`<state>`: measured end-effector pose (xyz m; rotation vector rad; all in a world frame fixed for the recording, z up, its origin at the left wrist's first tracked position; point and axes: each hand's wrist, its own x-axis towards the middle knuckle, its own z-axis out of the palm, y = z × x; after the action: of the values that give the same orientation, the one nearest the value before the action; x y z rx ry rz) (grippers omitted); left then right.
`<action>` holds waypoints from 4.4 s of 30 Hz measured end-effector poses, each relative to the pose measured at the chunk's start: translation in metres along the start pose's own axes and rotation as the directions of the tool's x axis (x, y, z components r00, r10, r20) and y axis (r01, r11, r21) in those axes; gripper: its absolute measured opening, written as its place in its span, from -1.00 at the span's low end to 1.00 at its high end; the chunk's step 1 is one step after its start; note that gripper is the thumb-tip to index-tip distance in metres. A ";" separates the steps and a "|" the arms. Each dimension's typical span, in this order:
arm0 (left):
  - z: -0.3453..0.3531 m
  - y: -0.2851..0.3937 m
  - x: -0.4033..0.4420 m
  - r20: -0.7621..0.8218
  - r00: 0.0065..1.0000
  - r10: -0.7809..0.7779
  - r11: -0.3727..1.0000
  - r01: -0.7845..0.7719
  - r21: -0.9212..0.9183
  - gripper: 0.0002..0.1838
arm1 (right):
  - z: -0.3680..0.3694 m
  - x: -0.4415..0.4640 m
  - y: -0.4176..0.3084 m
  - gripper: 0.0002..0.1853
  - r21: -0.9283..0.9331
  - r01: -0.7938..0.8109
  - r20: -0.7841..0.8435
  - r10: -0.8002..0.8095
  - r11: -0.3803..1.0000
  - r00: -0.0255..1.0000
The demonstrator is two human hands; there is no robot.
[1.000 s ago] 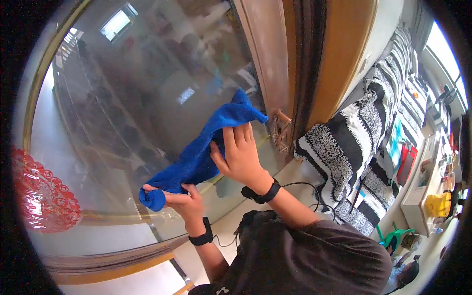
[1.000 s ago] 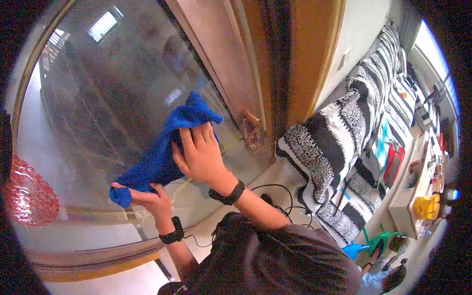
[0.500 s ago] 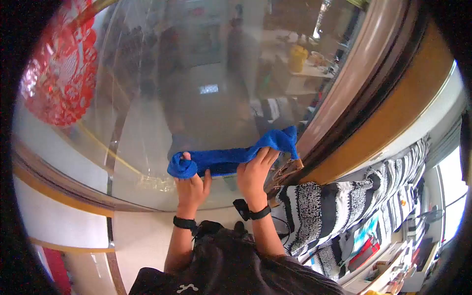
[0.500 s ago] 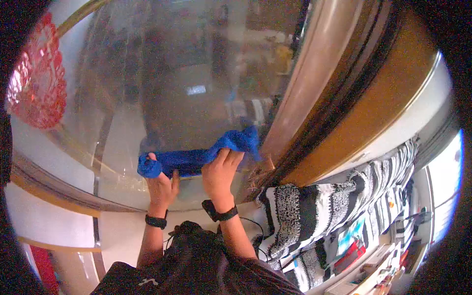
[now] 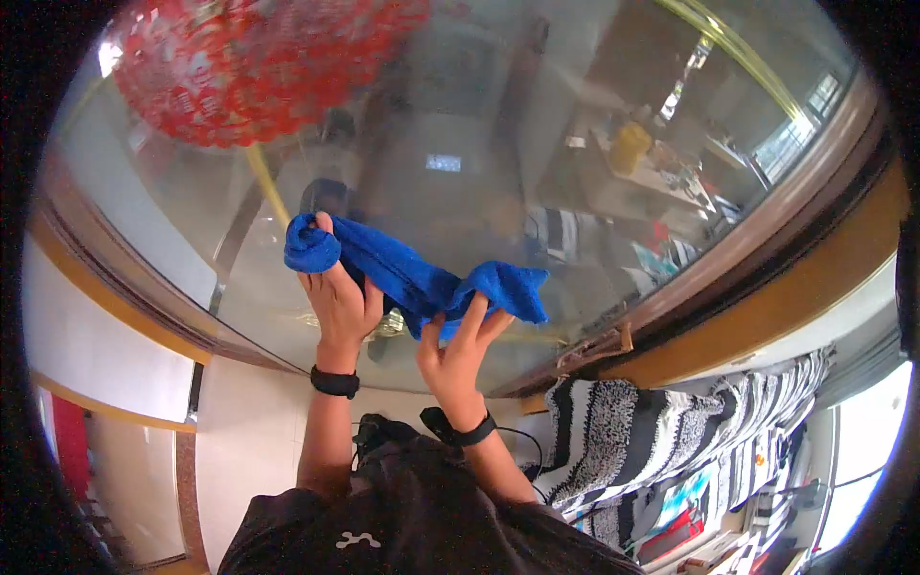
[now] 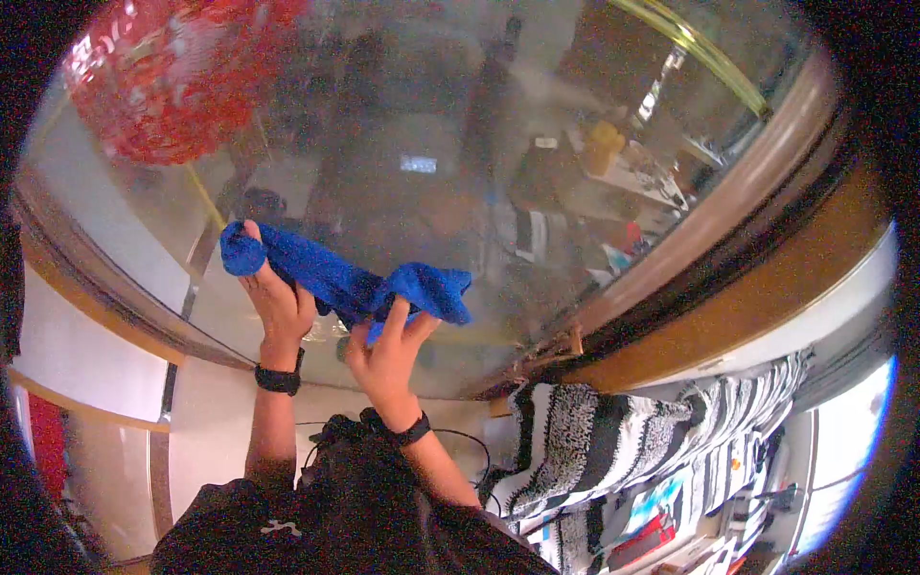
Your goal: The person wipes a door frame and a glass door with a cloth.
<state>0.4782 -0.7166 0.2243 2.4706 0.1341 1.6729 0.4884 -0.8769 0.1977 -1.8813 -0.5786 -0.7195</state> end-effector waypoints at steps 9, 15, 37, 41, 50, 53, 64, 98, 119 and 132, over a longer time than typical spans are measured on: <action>-0.078 -0.135 0.004 -0.105 0.952 -0.288 0.956 0.278 -0.097 -0.18 | 0.099 -0.011 -0.094 -0.38 0.063 0.225 0.131 -0.232 0.972 0.964; -0.119 -0.226 -0.010 -0.012 0.890 -0.455 0.888 0.453 -0.075 -0.15 | 0.186 -0.014 -0.146 -0.45 0.042 0.336 0.086 -0.339 0.941 0.937; -0.116 -0.232 -0.005 -0.015 0.836 -0.548 0.627 0.399 -0.669 -0.20 | 0.282 -0.027 -0.194 -0.54 0.023 0.500 0.176 -0.496 0.865 0.850; -0.097 -0.196 -0.043 0.042 0.871 -0.489 0.687 0.415 -0.596 -0.19 | 0.263 -0.054 -0.147 -0.53 -0.100 0.470 0.185 -0.448 0.877 0.875; -0.082 -0.175 -0.049 0.032 0.910 -0.413 0.756 0.362 -0.546 -0.18 | 0.204 -0.009 -0.147 -0.52 -0.106 0.434 0.019 -0.435 0.894 0.900; -0.075 -0.164 -0.042 -0.007 0.917 -0.398 0.779 0.334 -0.531 -0.17 | 0.177 0.009 -0.145 -0.54 -0.026 0.333 -0.094 -0.334 0.943 0.938; -0.025 -0.042 -0.010 -0.093 0.948 -0.304 0.841 0.222 -0.493 -0.16 | 0.049 0.058 -0.070 -0.54 -0.210 0.247 -0.175 -0.285 0.946 0.942; -0.019 0.123 -0.095 0.650 0.561 -0.512 0.160 0.806 -0.570 -0.53 | -0.150 0.067 0.093 -0.51 -0.230 -0.067 -0.378 -0.026 0.971 0.925; 0.049 0.202 -0.099 0.802 0.595 0.040 0.208 0.781 -0.590 -0.29 | -0.160 0.064 0.091 -0.17 -0.140 -0.005 -0.341 -0.043 0.990 0.939; 0.055 0.161 -0.025 -0.088 0.985 0.149 0.939 -0.169 -0.301 -0.60 | -0.141 0.061 0.101 -0.39 -0.164 -0.050 -0.337 -0.008 0.985 0.942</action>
<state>0.5174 -0.8831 0.2097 2.2460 -0.3056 1.6846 0.5681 -1.0409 0.2220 -1.8589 -0.2841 -1.0780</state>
